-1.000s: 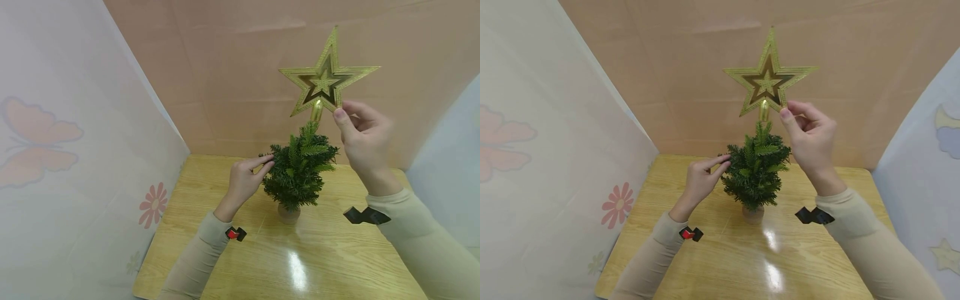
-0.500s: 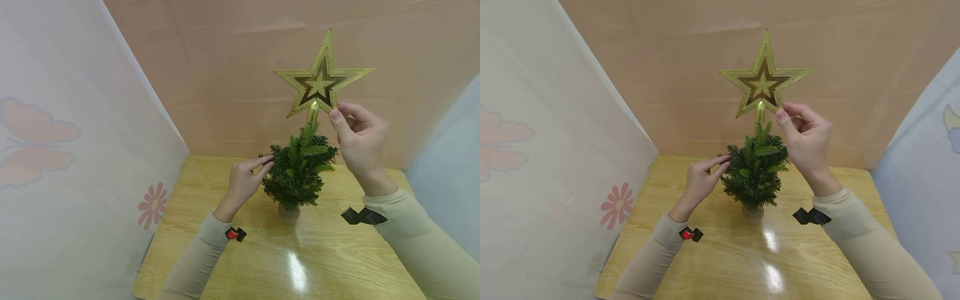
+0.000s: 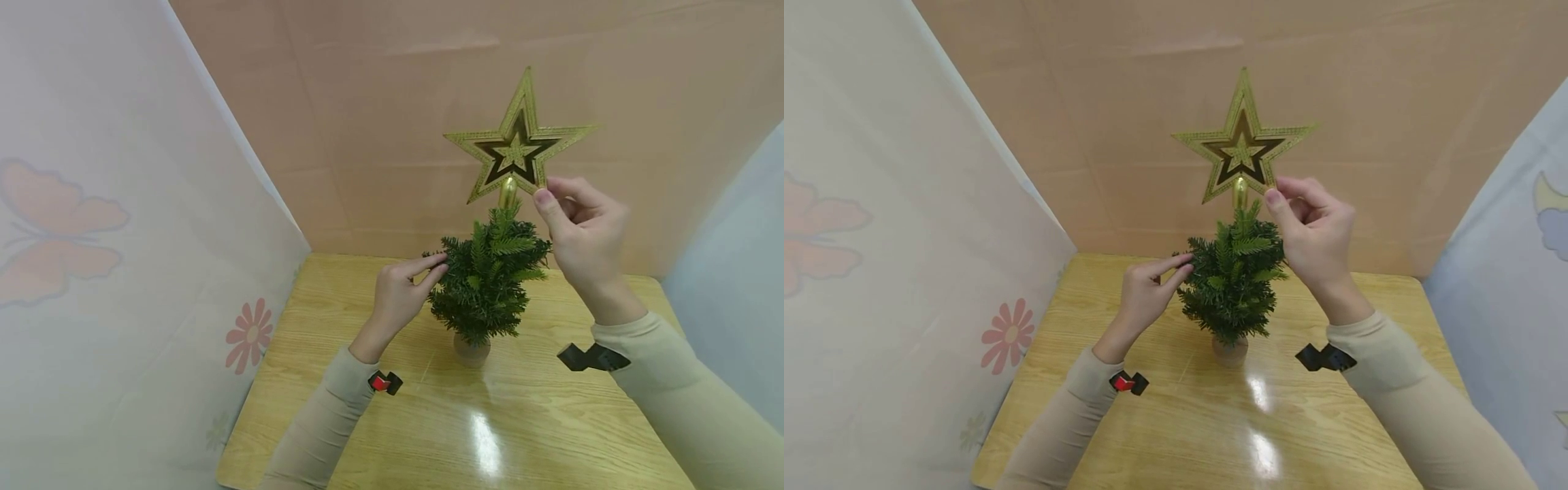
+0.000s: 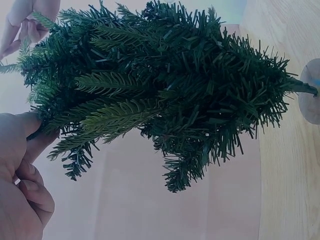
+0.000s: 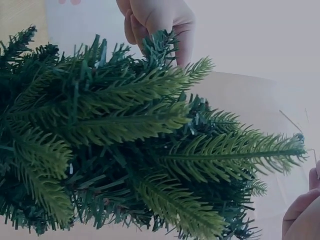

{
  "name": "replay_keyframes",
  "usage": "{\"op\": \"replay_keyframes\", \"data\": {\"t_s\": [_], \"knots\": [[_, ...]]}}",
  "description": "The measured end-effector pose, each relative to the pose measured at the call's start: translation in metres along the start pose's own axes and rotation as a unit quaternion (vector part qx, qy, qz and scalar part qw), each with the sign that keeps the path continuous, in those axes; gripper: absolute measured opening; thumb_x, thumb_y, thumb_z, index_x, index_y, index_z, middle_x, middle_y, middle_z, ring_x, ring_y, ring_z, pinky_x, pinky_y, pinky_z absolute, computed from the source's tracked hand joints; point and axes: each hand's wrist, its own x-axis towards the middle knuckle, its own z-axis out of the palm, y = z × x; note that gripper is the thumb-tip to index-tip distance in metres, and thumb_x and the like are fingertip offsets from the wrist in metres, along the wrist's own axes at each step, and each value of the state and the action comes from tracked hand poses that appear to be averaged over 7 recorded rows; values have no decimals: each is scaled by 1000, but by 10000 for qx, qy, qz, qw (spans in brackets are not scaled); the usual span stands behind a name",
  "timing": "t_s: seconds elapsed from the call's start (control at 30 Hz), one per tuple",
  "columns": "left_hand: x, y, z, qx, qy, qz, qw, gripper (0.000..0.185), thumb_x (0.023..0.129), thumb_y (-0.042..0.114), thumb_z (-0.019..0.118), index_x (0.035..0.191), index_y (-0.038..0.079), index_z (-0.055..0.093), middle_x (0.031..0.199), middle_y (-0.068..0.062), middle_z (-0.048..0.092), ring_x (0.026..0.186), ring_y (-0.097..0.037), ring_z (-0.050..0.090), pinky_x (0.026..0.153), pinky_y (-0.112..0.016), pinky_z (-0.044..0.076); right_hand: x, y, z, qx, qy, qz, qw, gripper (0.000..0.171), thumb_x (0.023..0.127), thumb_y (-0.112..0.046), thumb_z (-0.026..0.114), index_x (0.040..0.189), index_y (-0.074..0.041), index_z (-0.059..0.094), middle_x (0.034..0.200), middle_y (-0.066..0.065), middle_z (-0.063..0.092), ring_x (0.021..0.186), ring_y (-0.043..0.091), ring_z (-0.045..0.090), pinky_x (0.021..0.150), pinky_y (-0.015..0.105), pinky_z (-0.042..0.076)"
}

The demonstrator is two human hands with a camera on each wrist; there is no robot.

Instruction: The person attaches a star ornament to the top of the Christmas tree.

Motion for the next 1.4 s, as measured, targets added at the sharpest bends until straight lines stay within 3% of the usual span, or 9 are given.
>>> {"op": "replay_keyframes", "data": {"t_s": [0.4, 0.9, 1.2, 1.3, 1.4], "knots": [[0, 0, 0, 3, 29, 27, 10000, 26, 94, 28, 63, 117, 18, 71, 105, 5, 71, 37, -5, 17, 41, -20, 22, -5, 5, -3, -109, -144, -284, 9994, 12, 83, 10, 67, 89, 21, 66, 68, 7, 60, 47, 9, 41, 45, 16, 32], [6, 13, -14, -6, -234, -168, 9996, 26, 94, 28, 63, 117, 17, 71, 106, 5, 70, 37, -4, 19, 41, -20, 23, -3, 4, -5, -3, -187, -61, 9998, 10, 82, 14, 65, 87, 23, 65, 67, 9, 58, 49, 10, 40, 45, 16, 31], [6, 10, -16, 3, -415, -270, 9988, 30, 95, 30, 62, 121, 19, 68, 110, 5, 69, 36, -5, 16, 40, -20, 23, -5, 5, -11, 142, -411, 120, 9990, 12, 84, 14, 62, 90, 23, 63, 73, 7, 61, 50, 9, 41, 47, 16, 33], [6, 10, -19, 37, -535, -343, 9980, 34, 94, 33, 62, 125, 21, 65, 98, 2, 72, 35, -6, 16, 38, -20, 23, -5, 8, -14, 191, -471, 159, 9986, 12, 85, 14, 62, 93, 23, 64, 76, 7, 63, 50, 9, 42, 48, 16, 34], [5, 8, -22, 50, -655, -390, 9971, 38, 93, 35, 63, 129, 22, 63, 99, 3, 72, 35, -6, 17, 37, -21, 23, -5, 11, -20, 211, -524, 248, 9981, 14, 85, 13, 62, 96, 21, 64, 78, 8, 63, 50, 10, 41, 47, 17, 32]]}}
